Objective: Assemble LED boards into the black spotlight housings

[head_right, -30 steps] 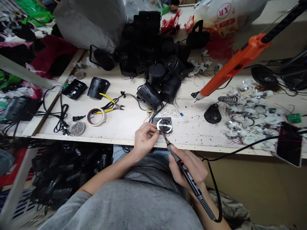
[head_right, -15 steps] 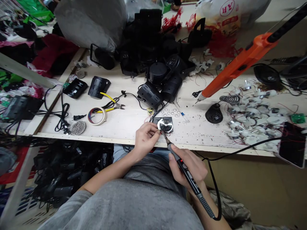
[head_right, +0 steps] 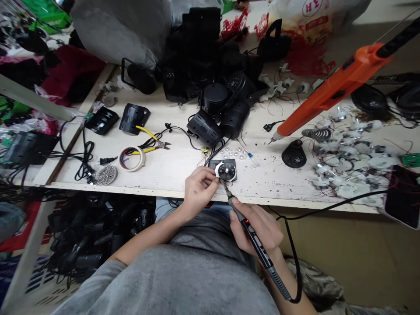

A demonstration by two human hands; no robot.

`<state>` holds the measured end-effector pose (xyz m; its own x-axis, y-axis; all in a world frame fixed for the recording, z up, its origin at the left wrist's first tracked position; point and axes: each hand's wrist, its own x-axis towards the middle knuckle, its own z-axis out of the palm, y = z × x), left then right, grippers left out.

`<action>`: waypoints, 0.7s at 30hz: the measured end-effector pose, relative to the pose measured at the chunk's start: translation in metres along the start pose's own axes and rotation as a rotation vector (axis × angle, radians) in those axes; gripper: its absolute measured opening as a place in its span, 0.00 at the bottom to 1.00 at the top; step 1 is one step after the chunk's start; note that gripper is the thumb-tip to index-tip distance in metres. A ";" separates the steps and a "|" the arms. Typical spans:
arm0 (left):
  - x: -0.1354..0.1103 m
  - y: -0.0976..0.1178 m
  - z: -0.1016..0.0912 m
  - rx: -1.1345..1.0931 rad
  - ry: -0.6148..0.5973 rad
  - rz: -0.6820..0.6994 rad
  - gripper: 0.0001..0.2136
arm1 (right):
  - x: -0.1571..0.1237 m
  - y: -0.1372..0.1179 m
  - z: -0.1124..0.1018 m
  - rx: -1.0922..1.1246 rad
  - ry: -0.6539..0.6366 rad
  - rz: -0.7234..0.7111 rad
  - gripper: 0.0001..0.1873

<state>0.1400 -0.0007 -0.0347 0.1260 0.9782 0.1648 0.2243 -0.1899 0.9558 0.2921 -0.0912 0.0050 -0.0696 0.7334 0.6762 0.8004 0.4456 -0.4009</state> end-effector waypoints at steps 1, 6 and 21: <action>0.000 0.000 0.000 -0.002 0.000 0.002 0.05 | 0.000 0.000 0.000 0.004 0.002 -0.006 0.14; 0.000 0.001 0.000 -0.006 0.006 -0.003 0.05 | 0.002 0.000 0.000 0.005 -0.006 -0.014 0.18; 0.000 0.000 0.001 -0.021 0.020 0.008 0.04 | -0.018 0.001 -0.012 -0.069 0.047 0.029 0.20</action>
<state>0.1414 -0.0008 -0.0355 0.1081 0.9782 0.1771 0.2028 -0.1961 0.9594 0.3016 -0.1097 0.0001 -0.0192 0.7202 0.6935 0.8408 0.3869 -0.3786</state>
